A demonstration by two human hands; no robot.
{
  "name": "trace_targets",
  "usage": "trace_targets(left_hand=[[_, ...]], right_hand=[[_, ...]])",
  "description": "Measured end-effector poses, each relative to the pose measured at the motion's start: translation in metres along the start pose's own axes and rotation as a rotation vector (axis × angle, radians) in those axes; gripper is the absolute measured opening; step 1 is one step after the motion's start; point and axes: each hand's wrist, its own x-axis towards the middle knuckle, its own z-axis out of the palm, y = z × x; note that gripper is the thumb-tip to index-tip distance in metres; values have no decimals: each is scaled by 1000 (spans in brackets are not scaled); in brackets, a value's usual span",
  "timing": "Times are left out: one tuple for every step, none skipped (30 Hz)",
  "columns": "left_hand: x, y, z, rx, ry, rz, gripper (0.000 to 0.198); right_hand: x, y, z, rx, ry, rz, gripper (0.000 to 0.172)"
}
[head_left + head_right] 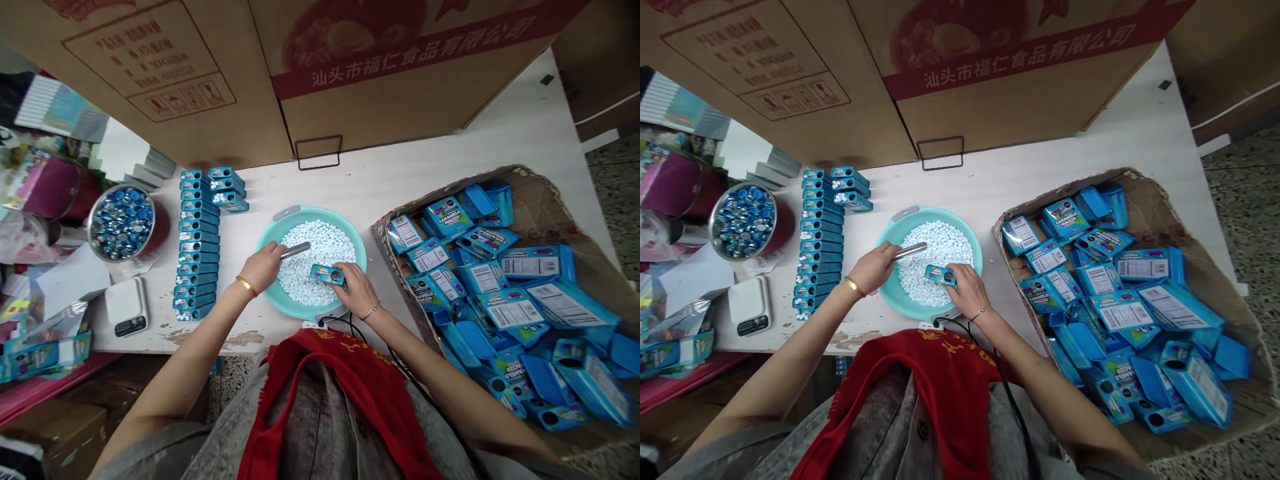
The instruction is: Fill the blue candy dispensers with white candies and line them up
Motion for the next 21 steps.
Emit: trace_targets(left_hand=[[9, -7, 19, 18, -15, -48, 31], [18, -10, 38, 29, -32, -65, 32], [25, -10, 56, 22, -37, -51, 34], [31, -7, 73, 5, -39, -16, 35], [36, 0, 88, -26, -38, 35, 36], [38, 8, 100, -65, -37, 88, 37], [40, 18, 111, -110, -39, 134, 37], [40, 28, 119, -162, -41, 170, 38], [40, 36, 125, -222, -40, 197, 40], [40, 43, 130, -290, -37, 219, 42], [39, 48, 133, -364, -31, 239, 45], [38, 49, 134, -438, -24, 259, 47], [37, 48, 133, -507, -19, 277, 47], [34, 45, 131, -566, -16, 291, 44], [31, 39, 126, -610, -11, 301, 41], [26, 32, 119, -639, -2, 308, 38], [19, 25, 109, -653, 9, 318, 36], [12, 17, 96, -654, 23, 329, 33], [4, 10, 82, -646, 37, 344, 32], [-4, 5, 67, -632, 50, 360, 31], [-11, 0, 51, -611, 61, 371, 30]], right_hand=[[-1, -1, -1, 5, 0, -12, 28], [-1, -2, -3, 15, 11, -19, 28], [-1, -4, -6, 31, 34, -17, 28], [-1, -6, -9, 50, 69, -4, 29], [0, -8, -13, 70, 111, 18, 30], [1, -10, -17, 89, 157, 46, 31], [3, -12, -22, 103, 201, 74, 32], [5, -12, -26, 112, 238, 97, 33], [8, -13, -30, 119, 267, 113, 33], [11, -12, -33, 123, 289, 126, 34], [14, -12, -36, 125, 304, 137, 34], [16, -11, -38, 127, 314, 147, 35], [18, -9, -39, 127, 319, 153, 35], [20, -8, -40, 126, 322, 155, 36], [21, -7, -41, 120, 322, 152, 35], [21, -6, -41, 110, 320, 146, 35], [22, -6, -41, 96, 315, 138, 34], [22, -5, -40, 78, 306, 131, 34], [22, -4, -38, 58, 294, 124, 33], [22, -4, -36, 38, 275, 117, 32], [22, -4, -33, 18, 251, 109, 31]])
